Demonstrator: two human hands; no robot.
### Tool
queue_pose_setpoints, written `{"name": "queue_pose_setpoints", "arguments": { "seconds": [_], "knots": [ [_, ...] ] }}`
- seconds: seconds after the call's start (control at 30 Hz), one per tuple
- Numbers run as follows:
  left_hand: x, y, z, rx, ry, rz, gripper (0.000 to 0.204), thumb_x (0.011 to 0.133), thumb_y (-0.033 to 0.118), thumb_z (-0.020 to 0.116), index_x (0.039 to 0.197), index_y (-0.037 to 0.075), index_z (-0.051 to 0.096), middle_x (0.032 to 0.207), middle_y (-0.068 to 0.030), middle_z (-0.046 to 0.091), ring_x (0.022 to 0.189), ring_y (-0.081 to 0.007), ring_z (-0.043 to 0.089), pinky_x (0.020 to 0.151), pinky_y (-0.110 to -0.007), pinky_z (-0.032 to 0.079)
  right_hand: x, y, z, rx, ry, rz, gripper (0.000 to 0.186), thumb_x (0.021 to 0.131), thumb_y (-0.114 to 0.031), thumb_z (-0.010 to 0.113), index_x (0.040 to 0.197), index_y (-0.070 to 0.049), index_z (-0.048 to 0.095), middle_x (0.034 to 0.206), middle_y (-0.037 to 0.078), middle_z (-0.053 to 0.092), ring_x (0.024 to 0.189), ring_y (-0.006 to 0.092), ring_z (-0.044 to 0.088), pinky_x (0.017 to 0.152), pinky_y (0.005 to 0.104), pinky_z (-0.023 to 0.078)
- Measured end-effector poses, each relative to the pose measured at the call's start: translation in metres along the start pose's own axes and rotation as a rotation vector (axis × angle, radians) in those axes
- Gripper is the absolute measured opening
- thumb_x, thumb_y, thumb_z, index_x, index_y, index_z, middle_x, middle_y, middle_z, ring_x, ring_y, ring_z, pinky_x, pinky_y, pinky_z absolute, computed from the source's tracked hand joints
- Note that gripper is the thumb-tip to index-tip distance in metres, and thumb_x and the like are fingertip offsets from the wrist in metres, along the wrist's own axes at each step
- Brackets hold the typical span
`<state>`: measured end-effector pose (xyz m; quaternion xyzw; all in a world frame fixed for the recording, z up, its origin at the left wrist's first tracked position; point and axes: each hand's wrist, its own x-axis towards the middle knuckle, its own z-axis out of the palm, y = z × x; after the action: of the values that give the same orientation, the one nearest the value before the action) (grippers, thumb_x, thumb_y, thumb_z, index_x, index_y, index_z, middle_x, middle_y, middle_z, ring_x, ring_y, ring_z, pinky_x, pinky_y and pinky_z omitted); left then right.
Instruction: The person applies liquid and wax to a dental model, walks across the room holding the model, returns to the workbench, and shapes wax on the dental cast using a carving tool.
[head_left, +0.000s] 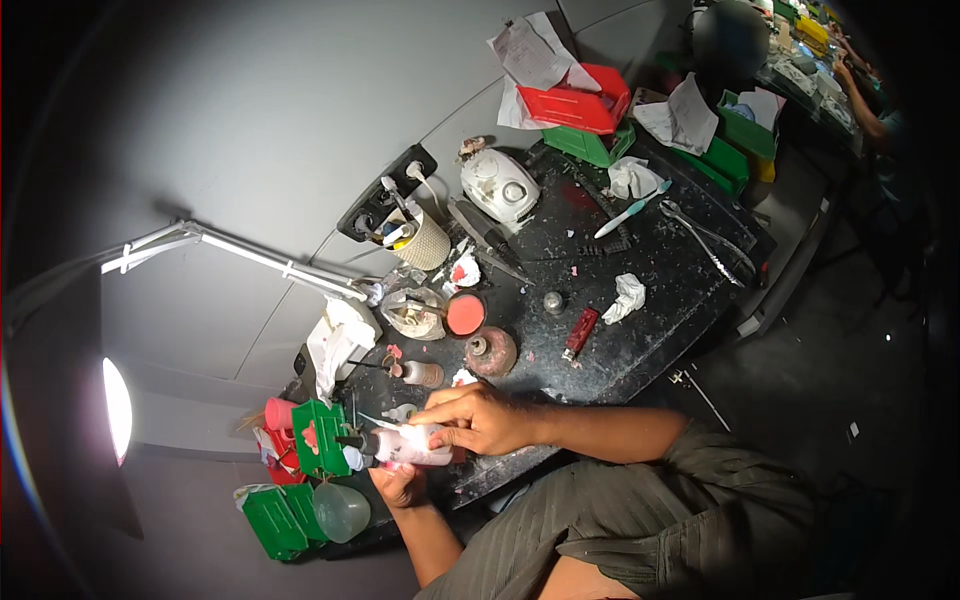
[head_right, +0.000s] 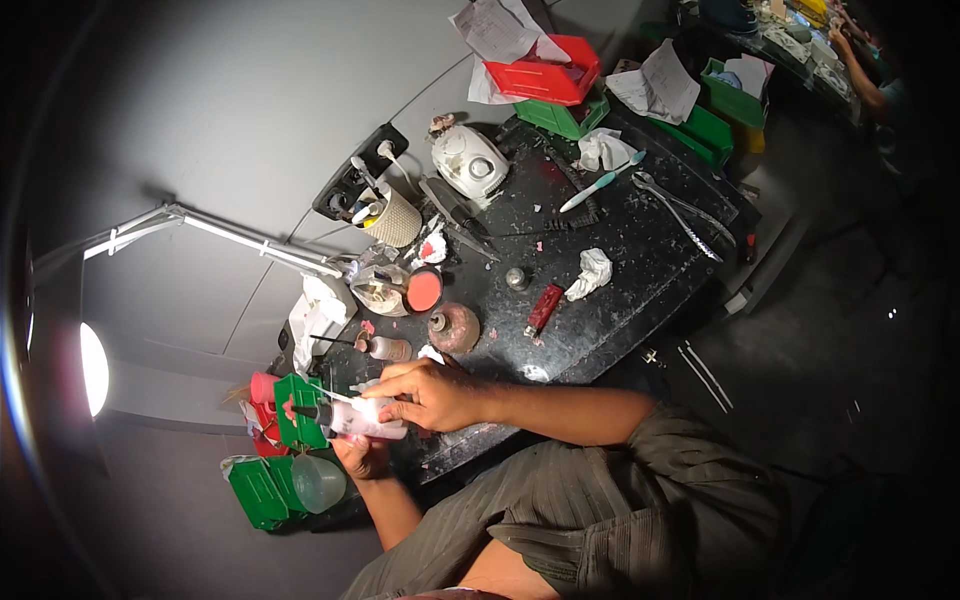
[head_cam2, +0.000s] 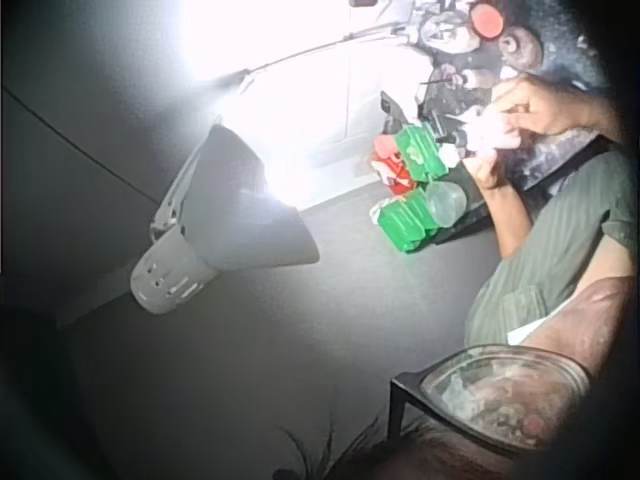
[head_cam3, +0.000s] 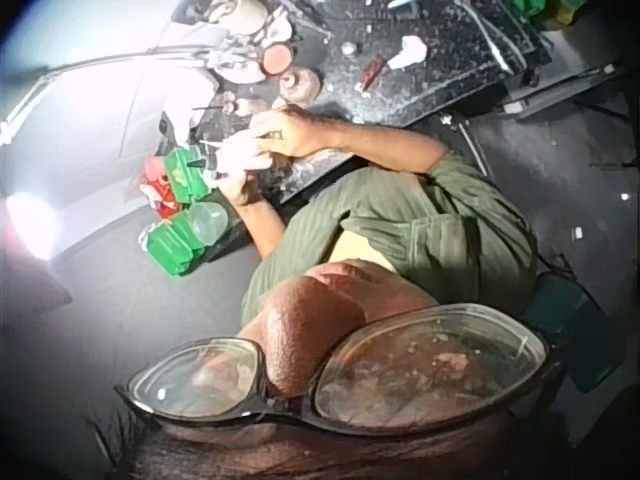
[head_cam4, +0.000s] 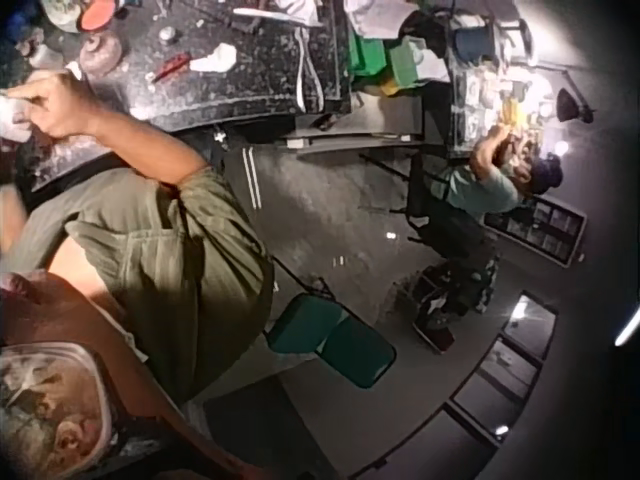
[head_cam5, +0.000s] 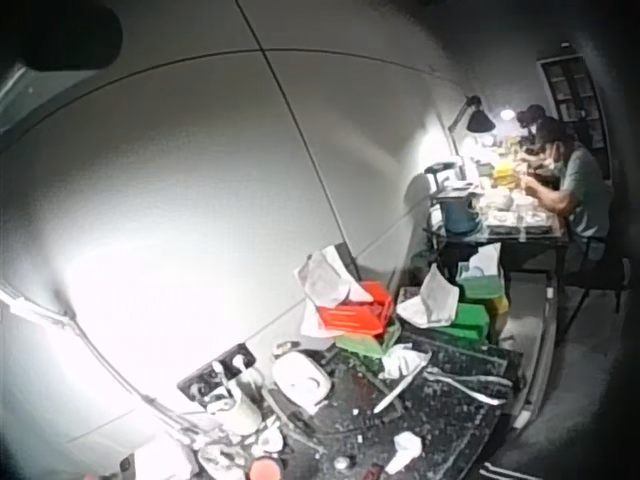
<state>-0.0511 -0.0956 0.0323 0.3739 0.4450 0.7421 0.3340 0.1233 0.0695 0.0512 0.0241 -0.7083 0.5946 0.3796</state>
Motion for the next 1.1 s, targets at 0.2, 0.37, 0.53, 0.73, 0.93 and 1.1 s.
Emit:
{"name": "queue_pose_setpoints", "arguments": {
  "seconds": [0.2,0.37,0.53,0.73,0.93,1.1],
  "knots": [
    [-0.011,0.017,-0.001,0.118,-0.053,-0.022,0.071,0.062,0.021,0.09,0.119,0.001,0.052,0.116,-0.0175,0.06,0.112,-0.0329,0.059,0.099,-0.048,0.048,-0.01,-0.008,-0.002,0.115,0.056,0.028,0.03,0.091,-0.017,0.07,0.118,-0.004,0.066,0.094,0.011,0.07,0.078,0.0236,0.068,0.072,0.0333,0.052],
    [-0.01,0.058,0.042,0.517,-0.021,-0.167,0.062,0.058,0.02,0.095,0.108,-0.002,0.064,0.109,-0.0157,0.068,0.103,-0.0263,0.064,0.097,-0.043,0.048,-0.008,-0.002,-0.004,0.027,0.063,0.098,0.022,0.089,-0.008,0.071,0.108,0.0,0.065,0.105,0.012,0.072,0.091,0.0222,0.072,0.079,0.033,0.057],
    [-0.011,0.085,0.068,0.47,0.089,-0.368,0.059,0.066,0.024,0.093,0.108,-0.003,0.063,0.108,-0.0116,0.067,0.098,-0.0203,0.064,0.088,-0.035,0.051,-0.006,-0.031,-0.004,0.056,0.128,0.034,0.022,0.091,-0.004,0.064,0.112,0.001,0.065,0.1,0.014,0.072,0.086,0.0225,0.071,0.075,0.0327,0.055],
    [0.009,0.119,0.081,0.399,-0.074,-0.401,0.072,0.074,0.023,0.088,0.129,-0.01,0.056,0.136,-0.022,0.057,0.121,-0.0294,0.059,0.104,-0.042,0.045,-0.025,-0.021,-0.002,-0.563,0.107,0.454,0.028,0.09,-0.011,0.059,0.115,0.001,0.061,0.113,0.022,0.063,0.087,0.0341,0.069,0.074,0.0462,0.055],
    [0.002,0.149,0.097,0.379,-0.039,-0.504,0.056,0.074,0.009,0.086,0.12,-0.008,0.059,0.139,-0.0222,0.055,0.12,-0.0277,0.06,0.104,-0.041,0.046,-0.023,0.03,0.028,-1.005,-0.126,0.574,0.031,0.08,-0.006,0.06,0.109,0.004,0.06,0.11,0.021,0.06,0.088,0.0344,0.068,0.067,0.0464,0.055],
    [-0.006,0.175,0.123,0.388,-0.111,-0.561,0.061,0.075,0.01,0.085,0.124,-0.011,0.056,0.138,-0.0222,0.056,0.118,-0.0258,0.061,0.103,-0.039,0.047,-0.01,-0.009,0.025,-0.985,-0.021,0.493,0.028,0.083,-0.008,0.057,0.109,0.001,0.06,0.11,0.016,0.057,0.101,0.0334,0.064,0.073,0.0452,0.053]
  ]
}}
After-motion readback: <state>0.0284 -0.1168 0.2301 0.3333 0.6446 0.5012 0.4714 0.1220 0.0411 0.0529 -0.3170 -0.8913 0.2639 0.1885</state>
